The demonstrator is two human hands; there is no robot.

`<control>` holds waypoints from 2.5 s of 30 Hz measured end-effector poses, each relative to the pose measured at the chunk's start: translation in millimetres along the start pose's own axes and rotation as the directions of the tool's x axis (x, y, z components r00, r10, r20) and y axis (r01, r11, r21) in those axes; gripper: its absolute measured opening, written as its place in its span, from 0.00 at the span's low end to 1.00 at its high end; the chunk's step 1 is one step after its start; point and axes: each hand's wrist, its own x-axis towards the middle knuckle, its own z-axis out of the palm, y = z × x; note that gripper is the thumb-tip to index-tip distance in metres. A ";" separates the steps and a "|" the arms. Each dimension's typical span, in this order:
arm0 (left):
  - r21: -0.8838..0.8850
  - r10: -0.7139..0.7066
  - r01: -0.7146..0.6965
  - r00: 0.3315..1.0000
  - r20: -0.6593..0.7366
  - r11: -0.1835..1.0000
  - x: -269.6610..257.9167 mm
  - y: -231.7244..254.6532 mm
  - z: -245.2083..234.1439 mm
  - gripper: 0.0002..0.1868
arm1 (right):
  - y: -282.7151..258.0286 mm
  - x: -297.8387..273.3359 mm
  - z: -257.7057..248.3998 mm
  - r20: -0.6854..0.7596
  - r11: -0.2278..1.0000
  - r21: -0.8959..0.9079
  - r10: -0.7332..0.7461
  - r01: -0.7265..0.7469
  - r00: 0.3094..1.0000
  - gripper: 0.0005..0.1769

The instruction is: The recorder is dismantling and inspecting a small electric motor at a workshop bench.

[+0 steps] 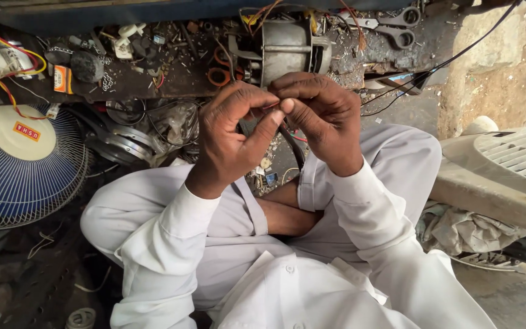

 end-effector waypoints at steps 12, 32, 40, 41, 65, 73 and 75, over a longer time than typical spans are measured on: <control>-0.437 -0.179 0.173 0.983 0.028 0.883 -6.4 -8.4 7.6 0.03 | -5.9 -12.1 19.7 -0.083 0.983 -0.131 -0.142 0.130 0.986 0.02; 0.149 0.215 -0.220 0.975 0.049 0.964 -1.3 -0.6 0.9 0.13 | 9.7 -5.5 -6.0 0.144 0.785 0.541 0.268 -0.302 0.953 0.04; 0.116 0.097 -0.097 0.995 0.003 0.989 -5.9 -8.2 4.1 0.07 | 2.6 -0.9 -4.9 0.187 0.788 0.484 0.332 -0.380 0.925 0.05; 0.122 0.108 -0.105 0.994 -0.012 0.987 -6.7 -9.8 4.8 0.06 | 4.5 -3.8 -0.7 0.138 0.814 0.480 0.298 -0.327 0.945 0.05; -0.424 -0.144 0.088 0.984 -0.102 0.902 -5.6 -40.2 -2.7 0.02 | 3.4 15.5 -43.2 -0.266 0.975 0.200 -0.037 0.092 0.963 0.07; 0.023 0.102 -0.102 0.995 -0.014 0.995 -0.9 -28.9 -0.6 0.04 | 16.1 2.2 -4.0 0.114 0.975 0.057 0.205 -0.213 0.972 0.09; 0.124 0.089 -0.089 0.996 0.010 0.988 0.9 -23.1 -0.1 0.06 | 21.7 1.3 -4.9 0.055 0.988 0.020 0.151 -0.152 0.987 0.09</control>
